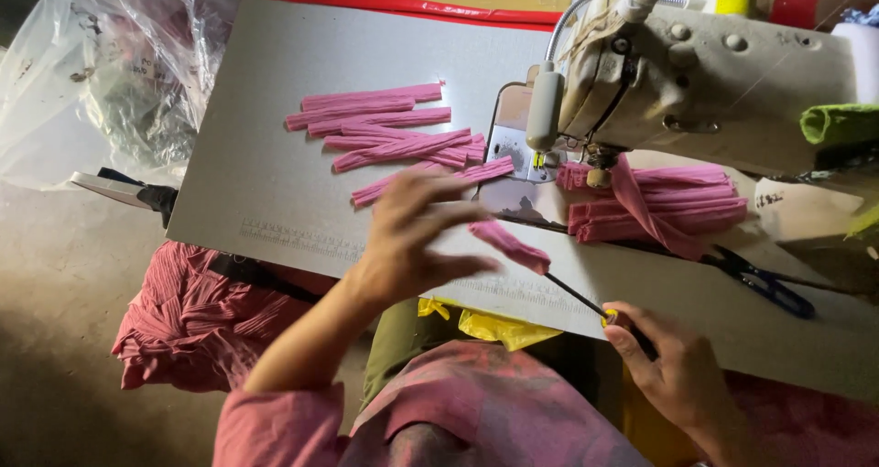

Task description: The person is using a screwdriver to manipulate and prepare small pink fabric strips on a sewing machine table.

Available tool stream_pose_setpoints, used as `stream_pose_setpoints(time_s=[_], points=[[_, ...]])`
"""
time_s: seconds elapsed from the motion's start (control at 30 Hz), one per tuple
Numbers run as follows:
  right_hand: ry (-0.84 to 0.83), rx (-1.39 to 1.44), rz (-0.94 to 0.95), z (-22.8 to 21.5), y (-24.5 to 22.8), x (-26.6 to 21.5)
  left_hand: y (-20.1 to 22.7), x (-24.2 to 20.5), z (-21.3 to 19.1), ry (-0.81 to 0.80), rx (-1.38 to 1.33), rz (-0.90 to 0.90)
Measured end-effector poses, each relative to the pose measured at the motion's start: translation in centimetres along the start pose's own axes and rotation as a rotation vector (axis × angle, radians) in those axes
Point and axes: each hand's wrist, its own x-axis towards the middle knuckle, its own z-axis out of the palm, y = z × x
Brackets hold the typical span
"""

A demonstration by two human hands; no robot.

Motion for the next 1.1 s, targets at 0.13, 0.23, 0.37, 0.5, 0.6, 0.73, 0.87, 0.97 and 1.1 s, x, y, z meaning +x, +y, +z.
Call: stream_pose_setpoints(time_s=[0.13,0.23,0.37,0.5,0.6,0.73,0.87,0.97,1.1], points=[[0.016,0.157,0.037,1.9,-0.2,0.1,1.1,-4.7,4.0,0.508,-0.374,-0.415],[-0.102,0.334,0.121,2.7,-0.7,0.2,3.0,-4.8,5.5,0.116,-0.947,-0.775],[-0.129,0.424,0.112,3.2,-1.6,0.0,4.0,-4.0,7.2,0.296,-1.125,-0.752],[-0.140,0.726,0.145,5.0,-2.3,-0.1,5.3,-7.1,12.1,0.177,-1.082,-0.762],[-0.152,0.777,0.124,6.0,-2.3,1.2,7.2,-5.4,11.0,0.042,-0.977,-0.621],[-0.213,1.013,0.267,6.0,-2.8,0.7,4.5,-5.6,9.4,0.030,-1.186,-0.738],[-0.319,0.862,0.194,5.3,-2.6,0.9,2.9,-4.5,7.3,0.330,-1.073,-0.718],[-0.331,0.967,0.237,6.0,-2.7,1.3,4.2,-4.3,7.4,0.122,-1.186,-0.684],[-0.305,0.970,0.149,5.8,-3.7,1.8,3.9,-4.9,7.0,-0.109,-1.137,-0.605]])
